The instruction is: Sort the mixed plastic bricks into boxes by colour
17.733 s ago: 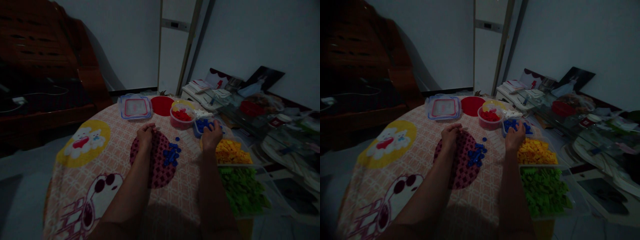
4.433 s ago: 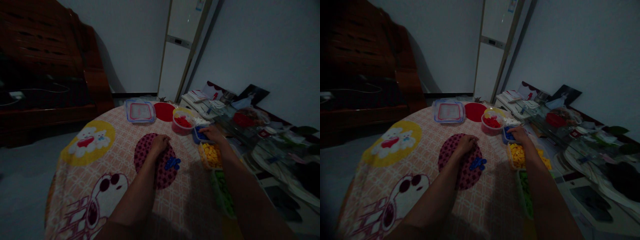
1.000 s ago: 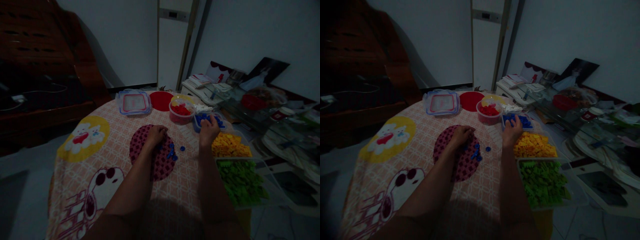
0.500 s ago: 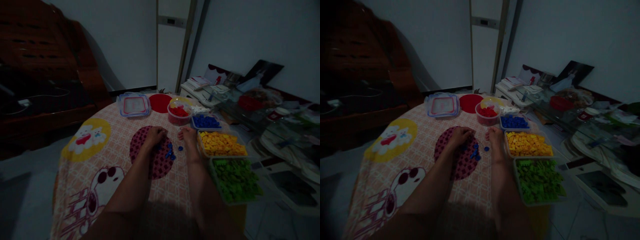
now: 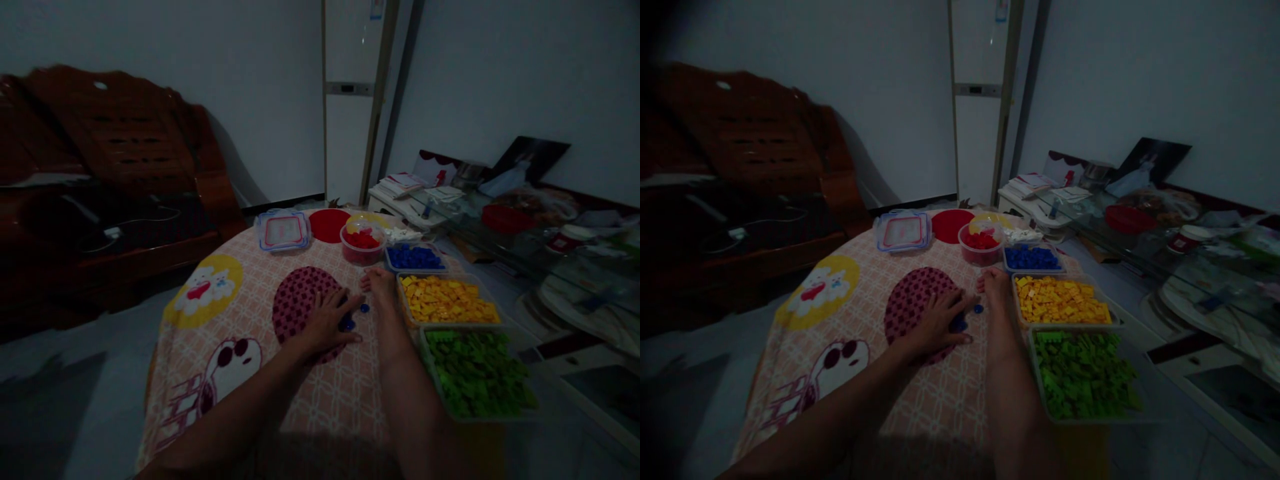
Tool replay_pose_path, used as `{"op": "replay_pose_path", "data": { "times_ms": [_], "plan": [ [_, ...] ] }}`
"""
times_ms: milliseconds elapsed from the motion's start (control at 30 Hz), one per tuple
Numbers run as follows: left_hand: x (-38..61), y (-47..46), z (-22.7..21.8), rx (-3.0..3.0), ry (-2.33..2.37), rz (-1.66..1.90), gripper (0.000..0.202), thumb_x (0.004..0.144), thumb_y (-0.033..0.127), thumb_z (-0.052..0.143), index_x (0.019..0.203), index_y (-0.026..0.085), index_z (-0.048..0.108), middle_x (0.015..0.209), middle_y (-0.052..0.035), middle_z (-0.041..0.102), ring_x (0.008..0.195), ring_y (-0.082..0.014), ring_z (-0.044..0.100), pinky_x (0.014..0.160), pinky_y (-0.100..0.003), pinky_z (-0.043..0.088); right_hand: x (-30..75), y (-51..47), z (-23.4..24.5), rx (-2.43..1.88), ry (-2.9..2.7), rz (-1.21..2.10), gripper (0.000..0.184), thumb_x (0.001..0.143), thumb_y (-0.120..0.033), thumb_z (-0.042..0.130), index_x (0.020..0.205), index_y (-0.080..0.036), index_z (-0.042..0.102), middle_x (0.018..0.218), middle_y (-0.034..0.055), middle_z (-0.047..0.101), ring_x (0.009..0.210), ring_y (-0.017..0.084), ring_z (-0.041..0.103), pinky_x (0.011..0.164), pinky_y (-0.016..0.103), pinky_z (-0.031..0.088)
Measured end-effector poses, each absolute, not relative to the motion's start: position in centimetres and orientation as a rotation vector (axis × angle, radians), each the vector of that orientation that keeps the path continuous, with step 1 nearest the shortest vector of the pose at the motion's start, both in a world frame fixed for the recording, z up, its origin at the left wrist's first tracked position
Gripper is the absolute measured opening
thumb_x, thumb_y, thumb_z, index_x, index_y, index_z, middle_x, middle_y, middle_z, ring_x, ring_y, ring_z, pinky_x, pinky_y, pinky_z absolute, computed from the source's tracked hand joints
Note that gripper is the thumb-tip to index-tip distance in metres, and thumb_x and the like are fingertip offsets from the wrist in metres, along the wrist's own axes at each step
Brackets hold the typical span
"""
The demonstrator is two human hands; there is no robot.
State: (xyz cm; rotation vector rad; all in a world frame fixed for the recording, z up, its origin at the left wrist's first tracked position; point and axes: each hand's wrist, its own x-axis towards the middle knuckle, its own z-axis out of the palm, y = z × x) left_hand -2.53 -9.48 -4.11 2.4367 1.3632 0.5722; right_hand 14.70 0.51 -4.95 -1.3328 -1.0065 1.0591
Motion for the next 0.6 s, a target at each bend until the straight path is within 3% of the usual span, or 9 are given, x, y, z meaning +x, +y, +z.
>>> {"op": "replay_pose_path", "data": {
  "times_ms": [133, 233, 333, 500, 600],
  "plan": [
    [-1.2, -9.5, -5.6, 2.47, 1.257, 0.797, 0.063, 0.089, 0.048, 0.065, 0.146, 0.028, 0.049, 0.147, -0.0151, 0.048, 0.136, -0.0308, 0.045, 0.112, -0.051, 0.038, 14.7, 0.6, -5.1, -1.334, -1.004, 1.057, 0.018, 0.074, -0.035, 0.058, 0.066, -0.019, 0.059, 0.048, -0.0026, 0.061, 0.037, 0.012, 0.055, 0.037, 0.02, 0.043],
    [0.5, -7.6, -6.1, 2.524, 1.165, 0.909, 0.036, 0.093, 0.039, 0.061, 0.124, 0.021, 0.064, 0.13, -0.0138, 0.059, 0.121, -0.0264, 0.055, 0.104, -0.043, 0.046, 14.8, 0.8, -5.4, -1.351, -1.03, 1.064, 0.02, 0.074, -0.037, 0.056, 0.065, -0.02, 0.059, 0.051, -0.0022, 0.062, 0.038, 0.013, 0.056, 0.039, 0.022, 0.044],
    [2.2, -5.5, -6.2, 2.639, 1.132, 0.891, 0.02, 0.094, 0.03, 0.058, 0.104, 0.017, 0.069, 0.119, -0.0137, 0.064, 0.111, -0.0246, 0.059, 0.098, -0.04, 0.048, 15.2, 1.0, -5.7, -1.369, -1.088, 1.007, 0.02, 0.073, -0.038, 0.054, 0.062, -0.021, 0.059, 0.054, -0.0007, 0.064, 0.045, 0.015, 0.059, 0.045, 0.025, 0.047],
    [2.8, -2.2, -5.2, 2.6, 1.432, 0.74, 0.024, 0.098, 0.025, 0.048, 0.104, 0.016, 0.07, 0.098, -0.0117, 0.067, 0.096, -0.0223, 0.062, 0.086, -0.034, 0.05, 15.6, 1.3, -5.9, -1.419, -1.134, 0.838, 0.015, 0.069, -0.035, 0.057, 0.063, -0.022, 0.062, 0.062, 0.0019, 0.069, 0.063, 0.019, 0.066, 0.062, 0.029, 0.054],
    [2.1, 0.0, -4.4, 2.508, 1.629, 0.615, 0.026, 0.097, 0.028, 0.048, 0.097, 0.016, 0.071, 0.098, -0.0121, 0.068, 0.095, -0.0221, 0.062, 0.085, -0.032, 0.05, 15.2, 1.3, -6.0, -1.422, -1.068, 0.886, 0.018, 0.071, -0.036, 0.054, 0.067, -0.021, 0.062, 0.063, 0.002, 0.069, 0.061, 0.02, 0.066, 0.06, 0.031, 0.056]
  ]
}}
